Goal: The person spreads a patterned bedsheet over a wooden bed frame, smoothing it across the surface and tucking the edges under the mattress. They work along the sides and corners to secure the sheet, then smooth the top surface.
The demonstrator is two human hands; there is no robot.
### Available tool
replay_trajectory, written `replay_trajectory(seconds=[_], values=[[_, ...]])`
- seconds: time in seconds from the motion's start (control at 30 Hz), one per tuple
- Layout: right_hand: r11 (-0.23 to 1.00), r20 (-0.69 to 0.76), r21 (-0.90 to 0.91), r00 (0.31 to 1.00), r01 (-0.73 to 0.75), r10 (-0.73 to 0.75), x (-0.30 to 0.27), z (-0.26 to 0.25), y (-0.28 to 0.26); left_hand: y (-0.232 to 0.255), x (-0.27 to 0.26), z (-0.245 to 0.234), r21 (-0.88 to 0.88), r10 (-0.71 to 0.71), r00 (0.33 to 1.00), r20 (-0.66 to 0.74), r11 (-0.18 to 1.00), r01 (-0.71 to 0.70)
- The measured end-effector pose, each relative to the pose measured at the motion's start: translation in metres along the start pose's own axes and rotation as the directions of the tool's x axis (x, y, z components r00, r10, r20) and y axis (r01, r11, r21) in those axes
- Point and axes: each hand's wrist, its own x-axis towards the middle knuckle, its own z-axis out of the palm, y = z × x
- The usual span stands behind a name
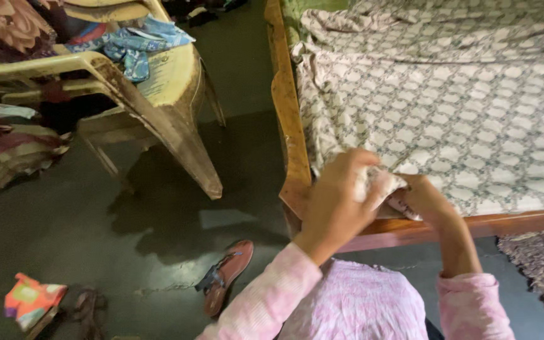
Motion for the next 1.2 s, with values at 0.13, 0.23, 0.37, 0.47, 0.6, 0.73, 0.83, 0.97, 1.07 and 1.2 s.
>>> replay_trajectory(seconds=[0.13,0.23,0.37,0.47,0.6,0.73,0.83,0.97,1.07,1.2], values=[[0.902,0.085,0.413,0.981,0.124,-0.174,0.004,0.001,0.006,-0.029,-0.007,0.061,0.555,0.192,0.895,0.403,0.726,-0.406],[0.971,0.010,-0.150,0.983,0.185,-0.186,-0.006,0.002,-0.022,-0.070,-0.016,0.086,0.684,-0.097,0.798,0.595,0.583,-0.439],[0.957,-0.007,-0.288,1.000,-0.008,0.007,-0.033,0.004,-0.070,-0.091,-0.012,0.075,0.748,-0.363,0.660,0.657,0.425,-0.511],[0.939,-0.112,-0.322,0.980,0.123,-0.166,-0.045,0.016,-0.083,-0.101,0.005,0.056,0.755,-0.327,0.682,0.654,0.227,-0.615],[0.921,-0.321,-0.387,0.931,0.042,-0.177,-0.075,0.052,-0.077,-0.112,0.018,0.037,0.753,-0.142,0.750,0.646,0.282,-0.595],[0.877,-0.453,-0.425,0.787,0.222,-0.419,-0.105,0.085,-0.082,-0.095,-0.001,0.037,0.727,-0.169,0.709,0.685,0.096,-0.679],[0.834,-0.447,-0.493,0.751,0.246,-0.486,-0.108,0.099,-0.095,-0.068,-0.011,0.042,0.719,-0.405,0.667,0.625,-0.035,-0.694],[0.727,-0.351,-0.655,0.768,0.208,-0.535,-0.101,0.120,-0.104,-0.027,-0.026,0.048,0.674,-0.573,0.565,0.593,-0.029,-0.738],[0.703,-0.334,-0.650,0.722,0.289,-0.605,-0.091,0.124,-0.099,-0.021,-0.032,0.043,0.704,-0.480,0.652,0.587,-0.095,-0.704],[0.755,-0.362,-0.527,0.700,0.390,-0.615,-0.076,0.126,-0.106,-0.015,-0.043,0.015,0.815,-0.302,0.763,0.572,0.101,-0.571]])
